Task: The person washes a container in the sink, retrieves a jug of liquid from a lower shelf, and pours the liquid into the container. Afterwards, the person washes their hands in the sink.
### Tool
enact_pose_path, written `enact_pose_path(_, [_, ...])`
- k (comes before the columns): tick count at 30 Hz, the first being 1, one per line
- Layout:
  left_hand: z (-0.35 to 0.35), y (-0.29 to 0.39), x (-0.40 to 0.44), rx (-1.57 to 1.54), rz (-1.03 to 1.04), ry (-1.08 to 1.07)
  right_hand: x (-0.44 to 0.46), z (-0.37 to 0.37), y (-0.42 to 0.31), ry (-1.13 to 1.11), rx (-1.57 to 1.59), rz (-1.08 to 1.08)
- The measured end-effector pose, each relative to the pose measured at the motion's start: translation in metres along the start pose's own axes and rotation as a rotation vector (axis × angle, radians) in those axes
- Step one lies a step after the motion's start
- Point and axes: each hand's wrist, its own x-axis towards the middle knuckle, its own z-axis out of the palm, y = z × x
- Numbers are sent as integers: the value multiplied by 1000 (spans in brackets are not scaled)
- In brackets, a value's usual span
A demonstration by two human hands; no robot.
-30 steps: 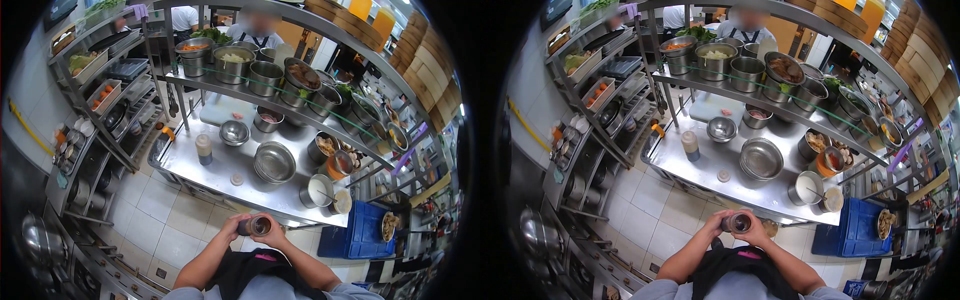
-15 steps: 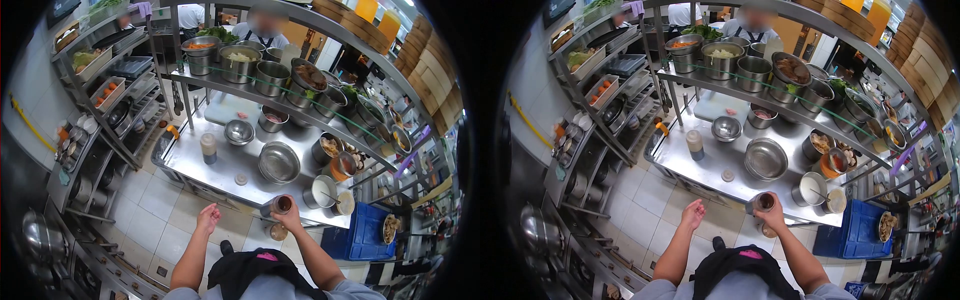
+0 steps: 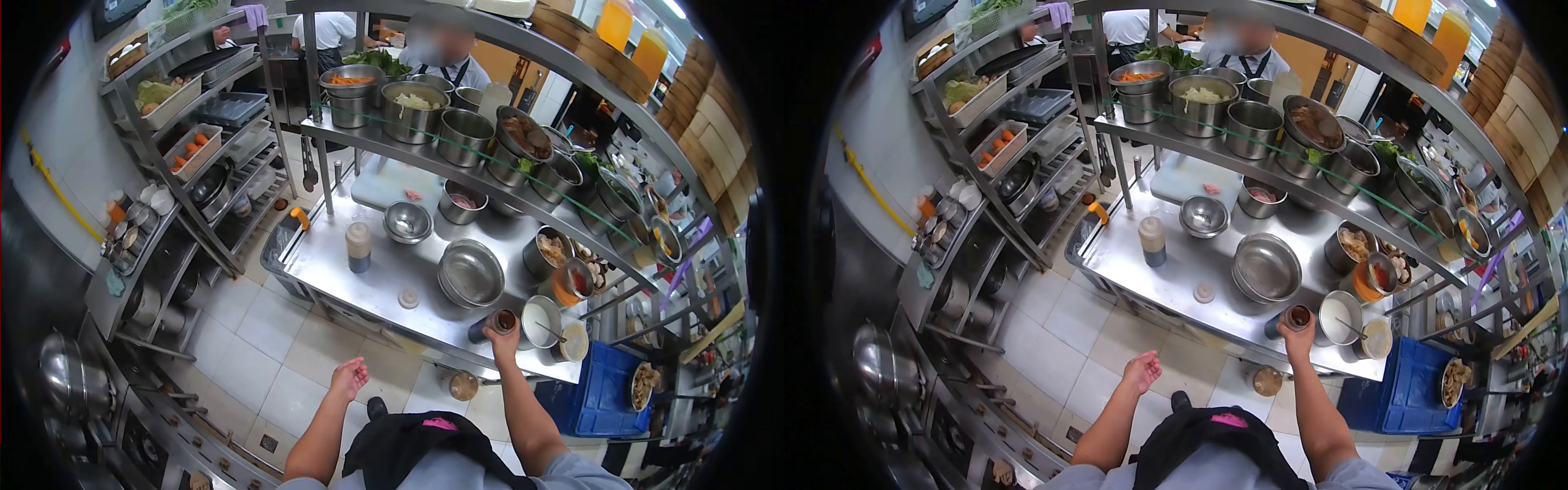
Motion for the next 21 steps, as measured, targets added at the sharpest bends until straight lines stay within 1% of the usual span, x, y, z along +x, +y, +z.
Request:
enact_pose_path(3, [3, 3, 2, 39, 0, -13, 3, -2, 12, 3, 49, -7])
enact_pose_path(5, [7, 5, 5, 54, 2, -33, 4, -3, 21, -8, 32, -56])
enact_pose_path(8, [13, 5, 6, 81, -3, -33, 5, -7, 29, -19, -29, -44])
enact_pose_path(14, [15, 2, 8, 135, -21, -48, 2, -4, 11, -13, 13, -20])
enact_pose_path(21, [2, 4, 3, 153, -26, -50, 4, -5, 21, -60, 40, -16])
